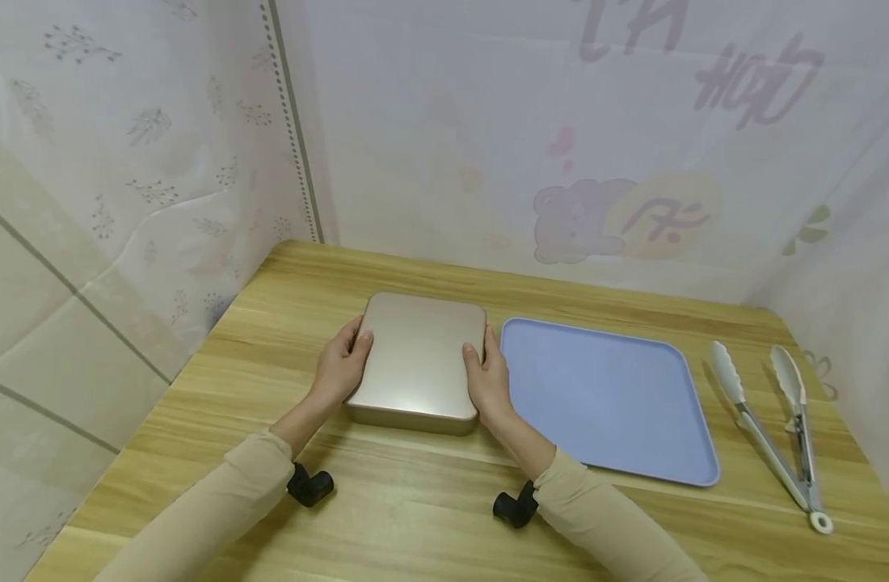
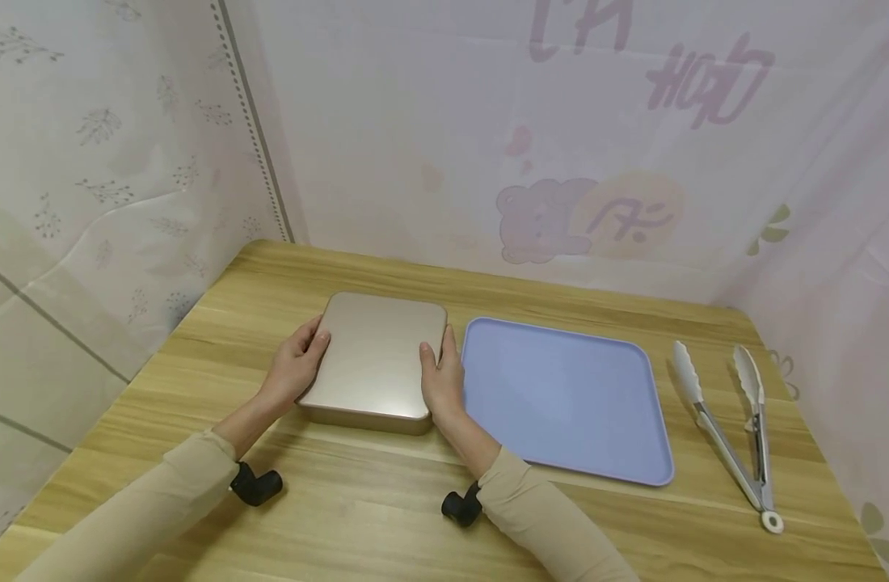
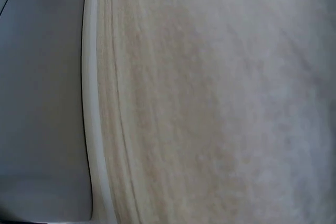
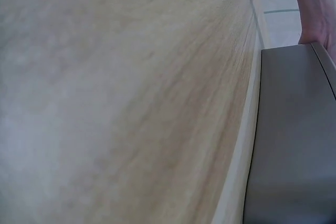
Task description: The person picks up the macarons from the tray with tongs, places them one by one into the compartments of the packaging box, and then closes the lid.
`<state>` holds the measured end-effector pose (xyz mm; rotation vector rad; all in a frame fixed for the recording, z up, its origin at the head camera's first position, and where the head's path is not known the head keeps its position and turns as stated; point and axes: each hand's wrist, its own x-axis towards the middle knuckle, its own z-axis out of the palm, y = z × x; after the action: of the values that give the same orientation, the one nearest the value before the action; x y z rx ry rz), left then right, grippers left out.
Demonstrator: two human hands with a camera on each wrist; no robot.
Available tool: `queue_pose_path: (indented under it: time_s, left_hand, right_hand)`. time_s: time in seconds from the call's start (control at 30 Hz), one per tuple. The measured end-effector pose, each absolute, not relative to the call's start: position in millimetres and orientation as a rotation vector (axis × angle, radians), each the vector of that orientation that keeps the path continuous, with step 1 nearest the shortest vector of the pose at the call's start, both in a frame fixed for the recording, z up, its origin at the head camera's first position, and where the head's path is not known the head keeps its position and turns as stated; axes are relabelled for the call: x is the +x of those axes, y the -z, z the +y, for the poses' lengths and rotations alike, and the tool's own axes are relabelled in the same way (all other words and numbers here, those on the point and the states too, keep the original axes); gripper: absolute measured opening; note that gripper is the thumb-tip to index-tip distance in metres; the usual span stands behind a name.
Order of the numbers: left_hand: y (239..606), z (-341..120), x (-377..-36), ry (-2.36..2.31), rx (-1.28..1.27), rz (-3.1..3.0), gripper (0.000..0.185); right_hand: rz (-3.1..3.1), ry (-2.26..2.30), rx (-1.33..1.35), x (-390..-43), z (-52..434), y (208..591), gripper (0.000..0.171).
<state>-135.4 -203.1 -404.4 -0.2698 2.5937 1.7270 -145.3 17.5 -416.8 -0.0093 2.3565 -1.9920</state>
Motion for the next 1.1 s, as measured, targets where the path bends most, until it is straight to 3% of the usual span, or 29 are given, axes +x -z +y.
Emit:
queue_pose_path:
  time_s: [0.6, 1.1]
  left_hand:
    - [396, -207, -143, -1.721, -0.232, 2.511, 0.058]
    - [394, -202, -204, -1.612, -0.245, 2.539, 0.056]
  right_hand:
    - [2.325, 1.954, 0.015, -156, 27, 413, 0.061]
    - [2.535, 1.889, 0.197, -206, 19, 415, 0.045]
